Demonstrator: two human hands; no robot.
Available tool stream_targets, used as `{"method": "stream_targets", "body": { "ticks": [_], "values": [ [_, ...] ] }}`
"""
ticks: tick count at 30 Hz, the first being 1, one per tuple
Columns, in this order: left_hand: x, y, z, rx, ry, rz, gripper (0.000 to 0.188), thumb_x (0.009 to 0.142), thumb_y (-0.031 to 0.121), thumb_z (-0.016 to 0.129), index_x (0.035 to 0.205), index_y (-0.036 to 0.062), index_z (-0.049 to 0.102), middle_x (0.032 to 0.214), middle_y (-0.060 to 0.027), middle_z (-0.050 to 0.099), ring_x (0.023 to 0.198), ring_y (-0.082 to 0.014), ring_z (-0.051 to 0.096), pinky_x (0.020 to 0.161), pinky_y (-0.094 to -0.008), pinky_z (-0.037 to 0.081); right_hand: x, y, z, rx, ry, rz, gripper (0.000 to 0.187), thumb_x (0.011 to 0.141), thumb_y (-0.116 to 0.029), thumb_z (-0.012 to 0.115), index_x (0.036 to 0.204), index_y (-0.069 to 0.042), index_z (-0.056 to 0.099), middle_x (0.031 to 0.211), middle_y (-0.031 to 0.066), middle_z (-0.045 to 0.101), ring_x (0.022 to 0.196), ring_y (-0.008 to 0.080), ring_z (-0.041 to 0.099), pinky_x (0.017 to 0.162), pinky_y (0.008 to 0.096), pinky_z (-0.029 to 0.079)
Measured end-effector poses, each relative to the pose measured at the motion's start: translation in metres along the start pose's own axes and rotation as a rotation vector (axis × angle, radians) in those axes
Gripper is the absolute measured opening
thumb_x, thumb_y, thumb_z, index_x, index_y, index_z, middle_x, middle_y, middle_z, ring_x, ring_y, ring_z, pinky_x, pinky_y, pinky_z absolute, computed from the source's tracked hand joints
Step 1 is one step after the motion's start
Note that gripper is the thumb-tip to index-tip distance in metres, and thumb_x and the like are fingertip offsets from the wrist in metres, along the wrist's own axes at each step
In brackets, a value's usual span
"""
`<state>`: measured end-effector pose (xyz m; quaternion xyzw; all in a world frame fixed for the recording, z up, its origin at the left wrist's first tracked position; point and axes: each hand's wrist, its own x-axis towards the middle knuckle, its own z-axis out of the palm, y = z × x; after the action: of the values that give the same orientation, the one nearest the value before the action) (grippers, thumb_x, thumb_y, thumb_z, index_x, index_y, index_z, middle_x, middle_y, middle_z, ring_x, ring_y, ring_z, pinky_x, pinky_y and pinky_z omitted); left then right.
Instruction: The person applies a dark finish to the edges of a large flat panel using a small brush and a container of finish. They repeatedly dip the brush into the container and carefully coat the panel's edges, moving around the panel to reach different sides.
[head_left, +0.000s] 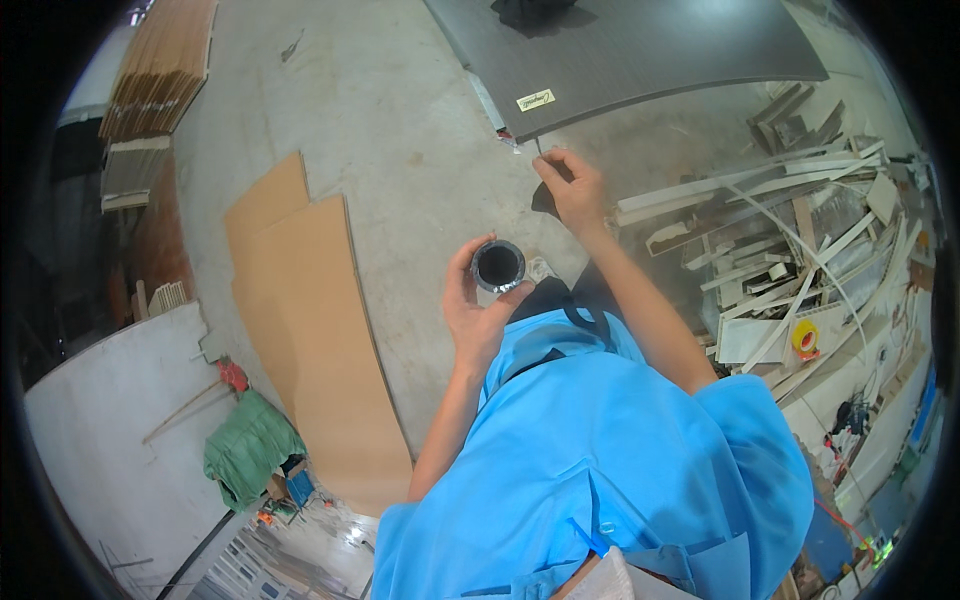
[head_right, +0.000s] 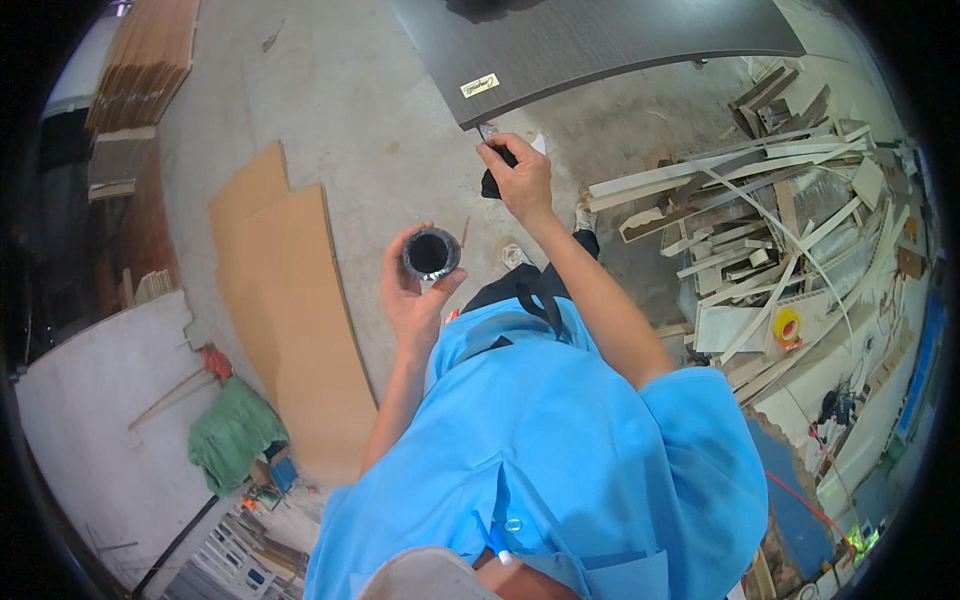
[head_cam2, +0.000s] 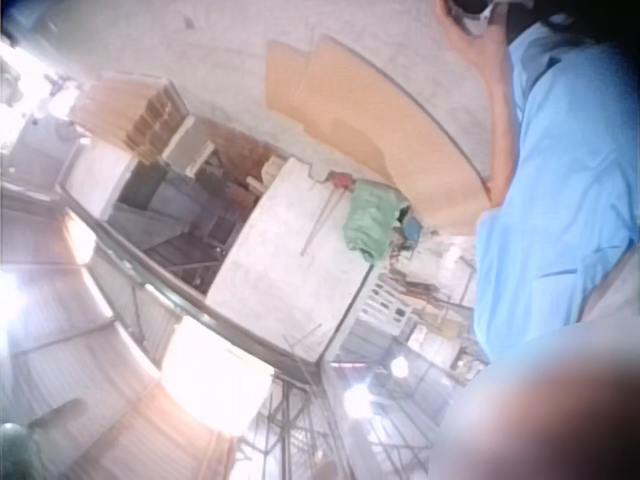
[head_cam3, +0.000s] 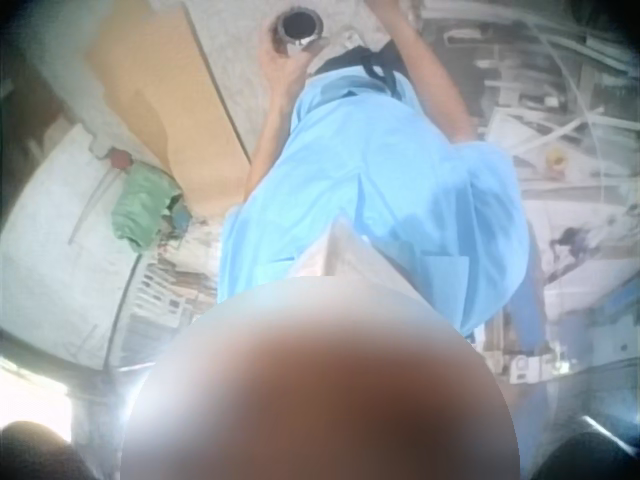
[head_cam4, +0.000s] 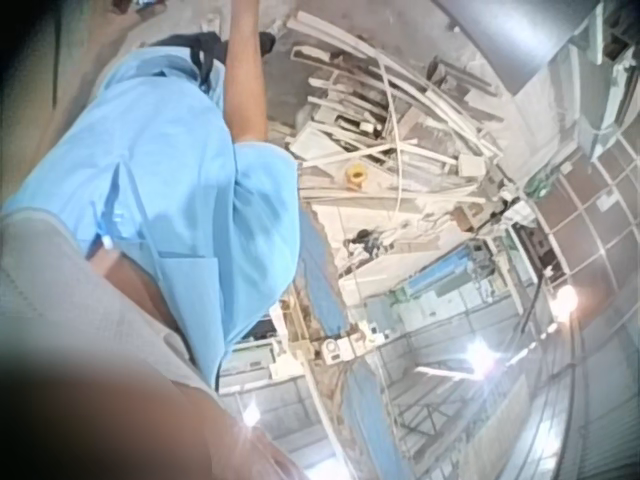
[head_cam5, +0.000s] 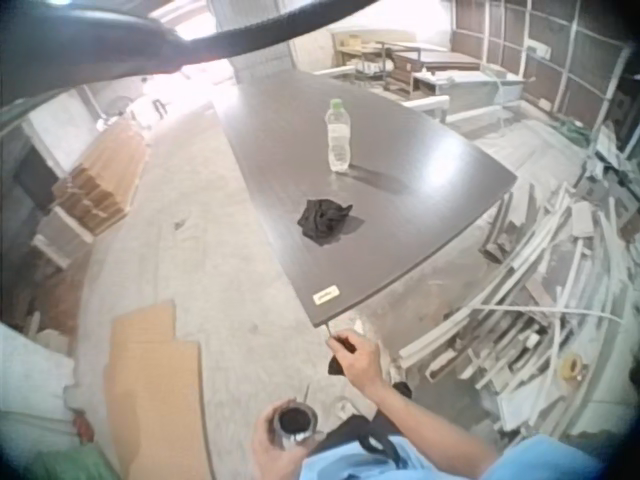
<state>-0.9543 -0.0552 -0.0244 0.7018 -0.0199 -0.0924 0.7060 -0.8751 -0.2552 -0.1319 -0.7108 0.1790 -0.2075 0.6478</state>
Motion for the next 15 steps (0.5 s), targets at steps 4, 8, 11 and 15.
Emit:
{"method": "stream_targets", "body": {
  "ticks": [4,8,11,15],
  "values": [
    [-0.003,0.0,-0.001,0.015,-0.008,0.013,0.076,0.076,-0.001,0.094,0.144,0.0036,0.059,0.144,-0.0101,0.063,0.132,-0.0221,0.062,0.116,-0.0388,0.047,-0.004,-0.005,-0.004,-0.084,-0.032,-0.009,0.021,0.099,-0.021,0.079,0.102,0.0,0.077,0.08,0.0091,0.074,0.071,0.014,0.066,0.066,0.0326,0.051],
    [-0.007,0.001,0.0,0.024,-0.013,0.007,0.076,0.077,-0.001,0.093,0.144,0.0037,0.059,0.145,-0.0104,0.063,0.131,-0.0221,0.062,0.116,-0.0389,0.047,-0.002,-0.008,-0.006,-0.133,-0.056,-0.058,0.023,0.099,-0.022,0.077,0.104,-0.001,0.077,0.082,0.0101,0.075,0.072,0.0158,0.067,0.068,0.0326,0.052],
    [-0.007,0.0,0.001,0.027,-0.016,0.015,0.075,0.077,-0.001,0.093,0.144,0.0043,0.059,0.145,-0.0103,0.063,0.13,-0.0222,0.062,0.116,-0.0386,0.048,0.003,-0.008,-0.004,-0.187,-0.121,-0.006,0.026,0.099,-0.026,0.078,0.108,-0.001,0.078,0.088,0.0092,0.078,0.079,0.0161,0.071,0.074,0.032,0.054],
    [-0.008,0.0,0.002,0.055,-0.025,0.028,0.074,0.077,0.001,0.093,0.143,0.0054,0.06,0.144,-0.0097,0.063,0.13,-0.0225,0.062,0.115,-0.0383,0.048,0.014,-0.008,-0.007,-0.206,-0.083,-0.007,0.027,0.1,-0.026,0.077,0.109,-0.001,0.077,0.087,0.0106,0.079,0.075,0.0179,0.071,0.071,0.0335,0.054]
  ]
}}
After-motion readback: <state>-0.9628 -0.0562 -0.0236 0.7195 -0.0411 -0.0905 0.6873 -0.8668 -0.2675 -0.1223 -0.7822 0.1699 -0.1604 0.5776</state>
